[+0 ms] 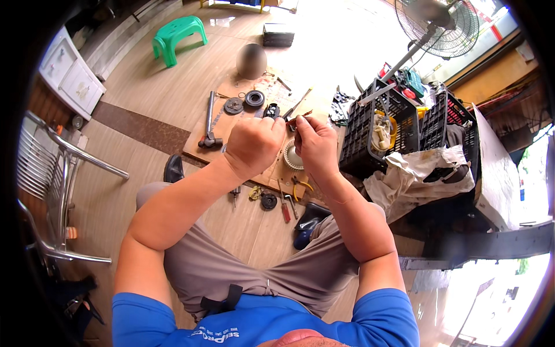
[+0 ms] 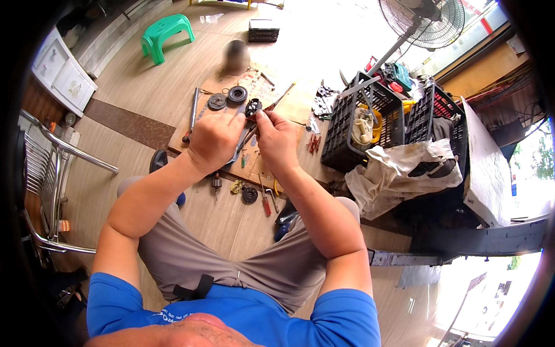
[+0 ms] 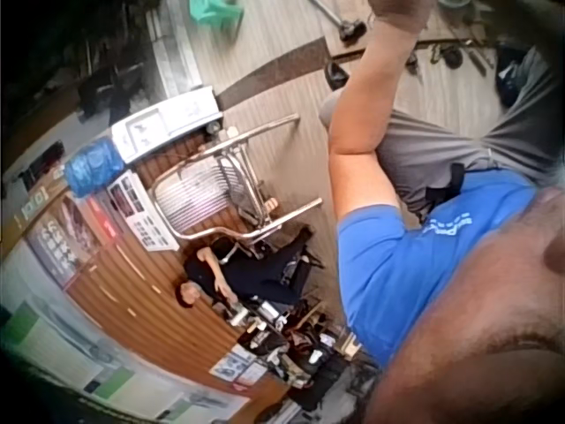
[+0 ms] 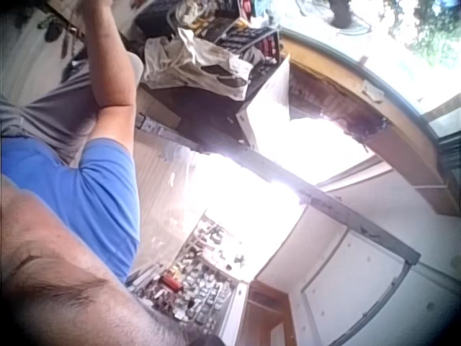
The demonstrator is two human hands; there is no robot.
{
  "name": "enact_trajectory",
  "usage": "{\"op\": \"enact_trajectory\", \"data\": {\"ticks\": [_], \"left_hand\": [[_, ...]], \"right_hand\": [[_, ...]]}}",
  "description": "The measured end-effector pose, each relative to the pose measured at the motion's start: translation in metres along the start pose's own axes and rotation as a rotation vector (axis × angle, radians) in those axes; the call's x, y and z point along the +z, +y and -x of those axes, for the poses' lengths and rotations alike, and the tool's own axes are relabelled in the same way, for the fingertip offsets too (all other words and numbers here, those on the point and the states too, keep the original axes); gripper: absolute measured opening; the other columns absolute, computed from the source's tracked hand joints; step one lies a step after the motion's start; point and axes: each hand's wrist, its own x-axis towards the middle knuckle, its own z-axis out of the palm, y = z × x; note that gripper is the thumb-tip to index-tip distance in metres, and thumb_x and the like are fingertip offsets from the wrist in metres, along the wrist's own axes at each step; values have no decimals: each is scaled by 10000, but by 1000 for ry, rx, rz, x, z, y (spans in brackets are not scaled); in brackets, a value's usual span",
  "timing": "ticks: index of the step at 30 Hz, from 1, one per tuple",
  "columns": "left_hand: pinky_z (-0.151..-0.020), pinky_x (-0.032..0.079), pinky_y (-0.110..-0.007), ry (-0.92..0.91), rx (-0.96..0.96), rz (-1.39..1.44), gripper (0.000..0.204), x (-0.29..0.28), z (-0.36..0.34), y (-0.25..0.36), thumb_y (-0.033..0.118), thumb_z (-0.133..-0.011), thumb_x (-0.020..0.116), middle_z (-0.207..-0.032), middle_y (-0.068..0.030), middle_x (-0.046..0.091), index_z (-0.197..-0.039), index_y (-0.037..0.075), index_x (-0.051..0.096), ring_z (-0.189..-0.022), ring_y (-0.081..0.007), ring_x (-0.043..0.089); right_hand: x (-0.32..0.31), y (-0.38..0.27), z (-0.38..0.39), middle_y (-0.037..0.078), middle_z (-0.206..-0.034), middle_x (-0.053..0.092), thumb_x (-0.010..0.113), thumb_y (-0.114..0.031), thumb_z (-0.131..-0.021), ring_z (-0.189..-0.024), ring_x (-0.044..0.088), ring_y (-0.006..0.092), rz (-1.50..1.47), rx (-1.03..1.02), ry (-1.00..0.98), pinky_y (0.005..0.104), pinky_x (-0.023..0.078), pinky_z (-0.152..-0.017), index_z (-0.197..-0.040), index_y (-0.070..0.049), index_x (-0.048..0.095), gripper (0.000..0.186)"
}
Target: The person repairs an electric motor by handling and reassembling internal components like the rotor and housing.
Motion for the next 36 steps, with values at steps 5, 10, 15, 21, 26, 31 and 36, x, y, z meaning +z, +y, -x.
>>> {"op": "enact_trajectory", "data": {"ticks": [5,10,15,21,26,31,36], "left_hand": [[-531,480,-328,-54,-102,274,119,-4,-4,1,133,-872,590,-665,-88,620,-844,24,630,-598,-231,624],[-499,466,-254,-453,-803,1381,227,-16,-5,-9,176,-975,552,-663,-38,627,-883,-10,643,-566,-117,603],[-473,445,-218,-510,-904,1397,238,-22,-11,-9,160,-988,523,-631,-10,588,-893,-22,645,-513,-79,555],[-470,444,-215,-516,-924,1418,247,-24,-10,-10,165,-991,519,-630,0,580,-891,-24,644,-513,-68,549],[-497,467,-265,-376,-660,996,171,-20,-8,-5,109,-945,544,-640,-77,618,-874,-14,639,-537,-171,602],[-530,483,-359,-86,-71,145,79,-9,0,2,83,-851,591,-661,-122,590,-781,54,573,-617,-276,615],[-552,501,-321,-189,-404,864,186,-14,-2,0,163,-960,525,-728,-105,652,-906,7,612,-643,-223,647]], "right_hand": [[-4,-4,-1,-38,-638,522,555,-144,-983,-516,413,24,-47,-43,-44,183,311,-450,-932,17,654,196],[-12,-8,1,-37,-816,622,588,-103,-963,-670,498,15,-42,-92,-168,172,400,-566,-1024,17,663,154],[-13,-11,0,-6,-735,590,587,-65,-952,-581,466,27,-38,-133,-206,174,365,-502,-1089,36,652,182],[-14,-14,1,-15,-743,588,603,-53,-939,-591,470,30,30,-140,-230,178,367,-506,-1096,39,653,188],[-16,-11,0,-23,-710,580,599,-92,-953,-565,455,20,80,-120,-216,177,349,-487,-1051,28,667,169],[-12,-11,0,-31,-682,565,579,-131,-973,-539,432,14,121,-118,-122,173,322,-469,-956,12,665,169],[-10,-18,4,-30,-680,557,558,-130,-983,-539,424,17,-15,-108,-113,170,320,-473,-925,6,654,175]]}}
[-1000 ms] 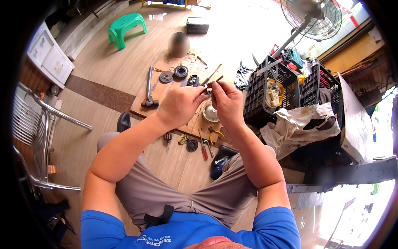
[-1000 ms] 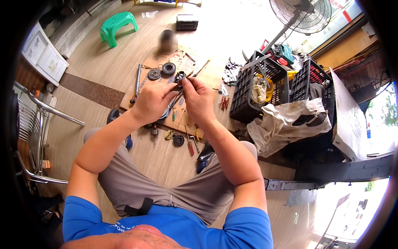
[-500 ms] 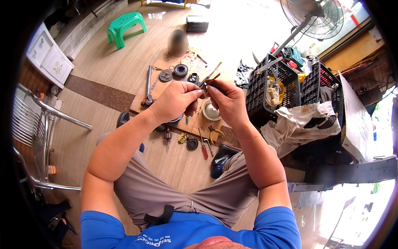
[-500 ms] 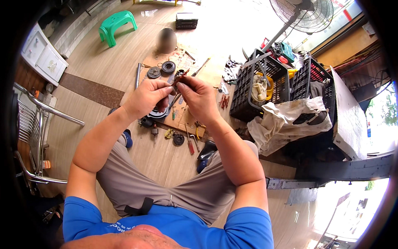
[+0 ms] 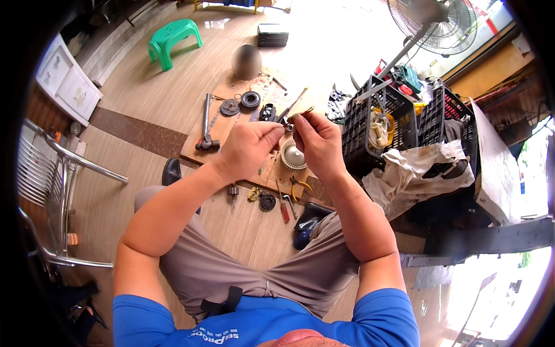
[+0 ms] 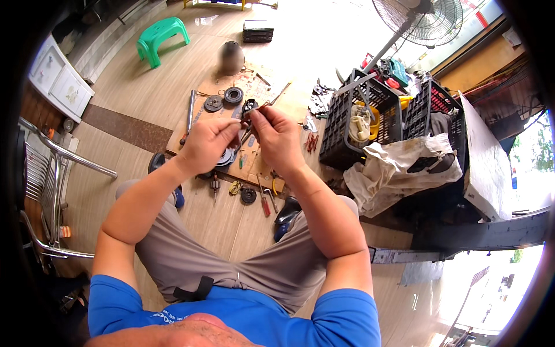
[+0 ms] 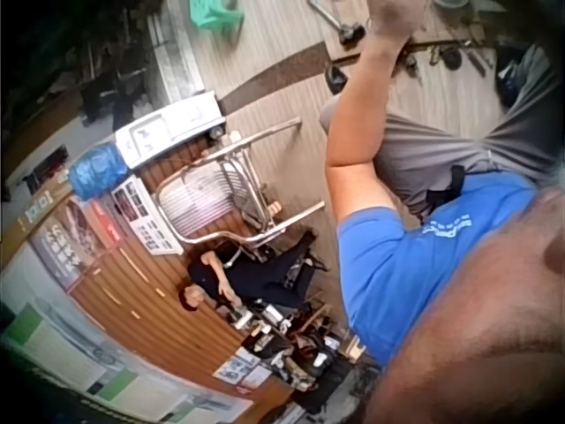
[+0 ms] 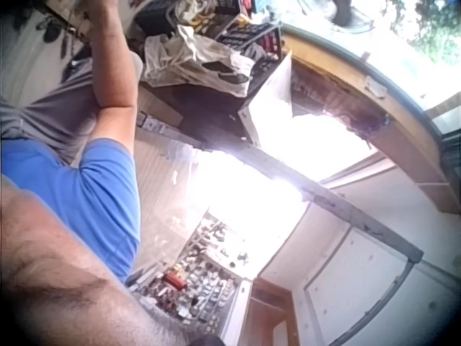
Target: The person repairs an electric motor by handling and reassembling internal components like the rotor and housing.
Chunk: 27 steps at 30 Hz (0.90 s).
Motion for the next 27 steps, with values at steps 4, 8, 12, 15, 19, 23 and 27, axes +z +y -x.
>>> {"op": "enact_trajectory", "data": {"ticks": [4,8,12,15,19,23,27], "left_hand": [[-577,524,-280,-412,-675,1141,250,-24,-5,13,198,-1011,494,-783,-77,678,-1022,-6,640,-658,-157,652],[-539,521,-280,-320,-664,893,206,-18,-3,0,184,-983,551,-756,-71,677,-1018,9,655,-586,-159,632],[-531,512,-278,-184,-629,631,184,-6,-3,3,162,-962,574,-719,-94,671,-970,0,661,-557,-167,620],[-519,497,-311,-10,-265,52,153,2,1,1,133,-927,595,-657,-120,633,-895,-6,650,-549,-202,620],[-535,488,-373,166,220,-580,143,9,2,-7,128,-895,608,-679,-166,608,-841,-4,614,-602,-288,626],[-549,508,-343,135,277,-380,204,8,-1,-2,187,-944,573,-714,-127,649,-884,-3,618,-606,-250,642],[-550,511,-251,-236,-607,810,277,-15,-4,7,222,-1009,508,-721,-36,649,-1007,-28,628,-595,-107,616]], "right_hand": [[-5,0,1,-20,-703,566,545,-103,-984,-559,437,22,-8,-80,-109,168,327,-487,-954,9,654,160],[-6,5,0,-33,-754,594,570,-103,-971,-654,490,26,-44,-20,-143,182,395,-564,-957,6,656,139],[3,16,0,-34,-734,578,583,-109,-965,-643,481,30,-30,-39,-52,193,385,-548,-931,7,664,146],[6,19,1,-32,-693,564,581,-129,-967,-611,457,29,223,-55,53,208,364,-519,-880,26,667,198],[9,18,-1,-43,-677,555,558,-160,-987,-533,426,20,145,13,63,186,318,-471,-875,-13,661,211],[2,8,0,-28,-730,589,541,-138,-992,-596,467,24,-63,85,6,191,362,-508,-941,2,647,183],[0,1,4,-4,-851,637,540,-110,-989,-706,532,33,-2,-38,-134,198,436,-600,-1007,22,637,165]]}}
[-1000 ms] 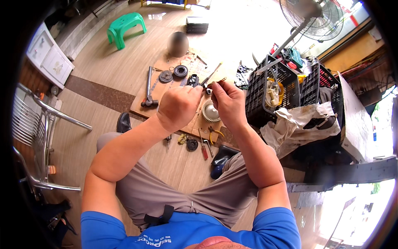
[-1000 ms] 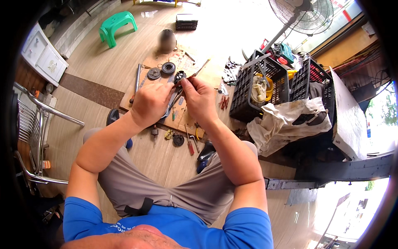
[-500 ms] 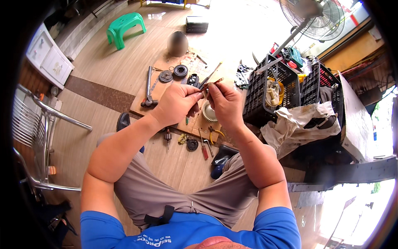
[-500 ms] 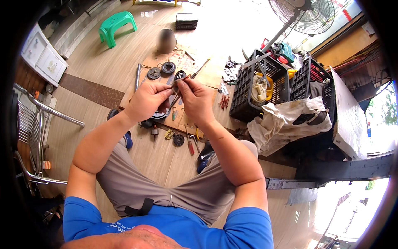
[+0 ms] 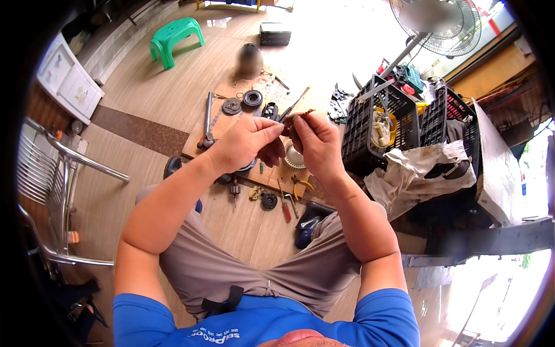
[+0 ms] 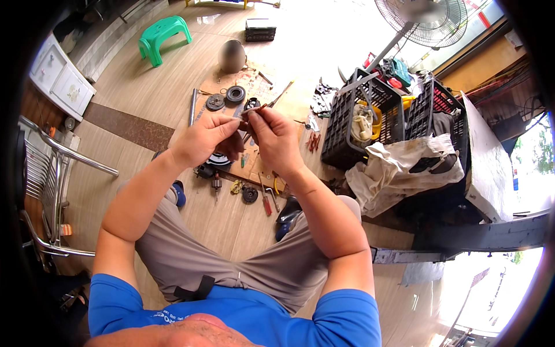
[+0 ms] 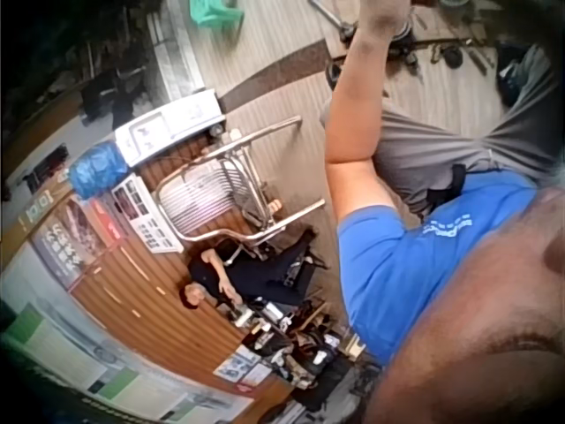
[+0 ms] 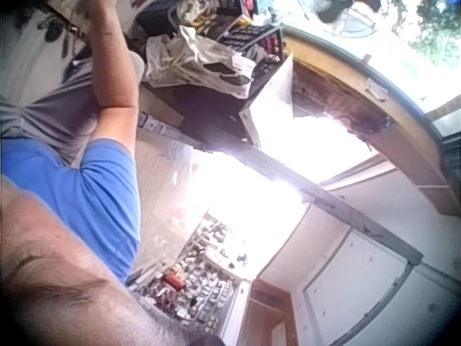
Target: The person repairs an electric motor by handling and reassembling internal components like the rotor and housing.
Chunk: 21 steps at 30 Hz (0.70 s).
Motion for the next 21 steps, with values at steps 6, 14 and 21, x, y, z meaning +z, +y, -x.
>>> {"op": "enact_trajectory", "data": {"ticks": [6,14,21], "left_hand": [[-474,462,-227,110,99,-174,228,0,-2,2,157,-1003,495,-640,-39,600,-916,-22,604,-504,-97,555],[-468,456,-249,196,124,-229,230,1,-5,-5,146,-991,512,-623,-49,594,-872,-32,595,-492,-113,548],[-554,490,-357,470,920,-1407,40,1,-10,-17,46,-828,585,-674,-111,609,-853,21,604,-614,-280,619]], "right_hand": [[1,3,-2,-24,-753,599,593,-73,-952,-588,446,14,78,-69,-13,172,344,-500,-1063,21,659,160],[2,7,-5,-27,-730,588,608,-79,-944,-568,447,16,115,-3,11,176,343,-486,-1071,26,663,174],[0,11,-6,-20,-677,569,572,-142,-977,-523,431,22,61,146,115,187,315,-454,-947,25,662,192]]}}
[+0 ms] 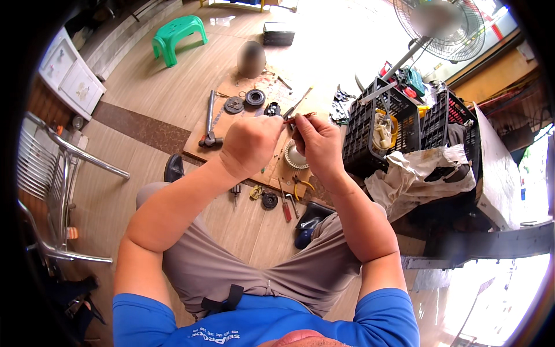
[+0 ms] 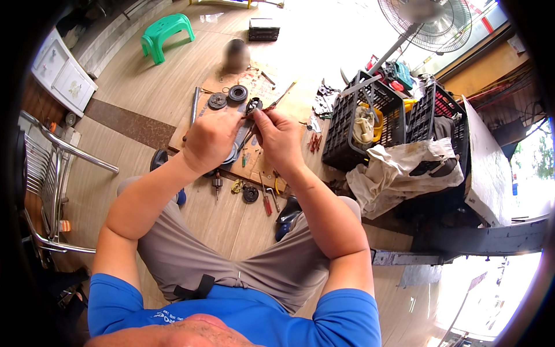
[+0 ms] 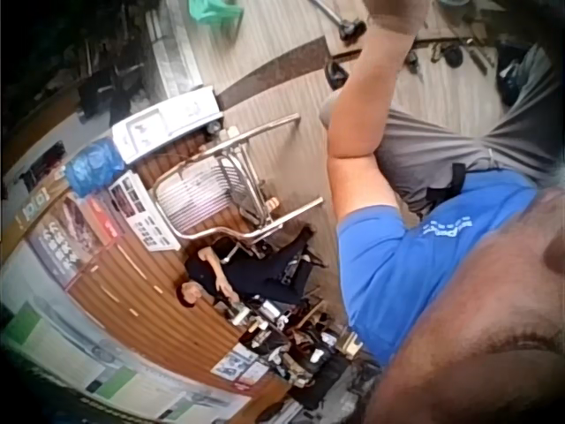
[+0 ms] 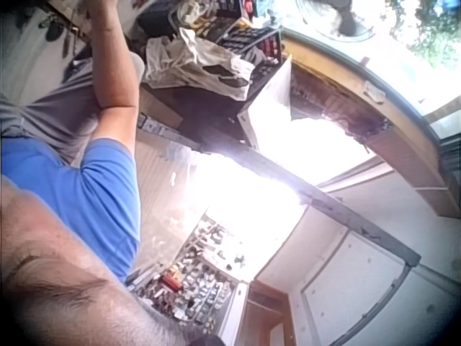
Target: The person repairs an electric motor by handling and reassembling internal components like the rotor and housing.
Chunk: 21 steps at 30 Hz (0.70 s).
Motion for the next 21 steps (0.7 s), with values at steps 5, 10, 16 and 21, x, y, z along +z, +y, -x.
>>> {"op": "enact_trajectory", "data": {"ticks": [5,10,16,21], "left_hand": [[-558,489,-324,67,77,-7,77,2,0,1,85,-871,586,-690,-79,624,-903,22,616,-628,-222,636],[-544,481,-229,-551,-923,1497,270,-19,-4,-11,229,-988,557,-733,-34,656,-1027,-20,651,-606,-92,615],[-509,466,-249,-384,-795,1044,201,-14,-6,4,159,-956,579,-666,-37,635,-923,-15,676,-565,-109,608],[-525,475,-329,7,-83,278,113,-3,0,0,85,-884,609,-663,-97,635,-859,-17,649,-583,-223,630]], "right_hand": [[4,-12,5,-18,-657,564,550,-143,-988,-533,432,21,-103,-37,17,183,312,-462,-918,23,651,207],[0,-10,8,-14,-691,585,546,-107,-986,-561,439,15,-80,-174,-61,173,327,-483,-942,25,651,175],[1,-1,6,-7,-844,644,573,-96,-973,-704,543,34,-21,-200,-83,186,442,-613,-1010,36,662,164],[6,-1,5,-26,-777,617,578,-103,-970,-637,488,14,-125,-45,-7,170,388,-544,-979,10,667,143]]}}
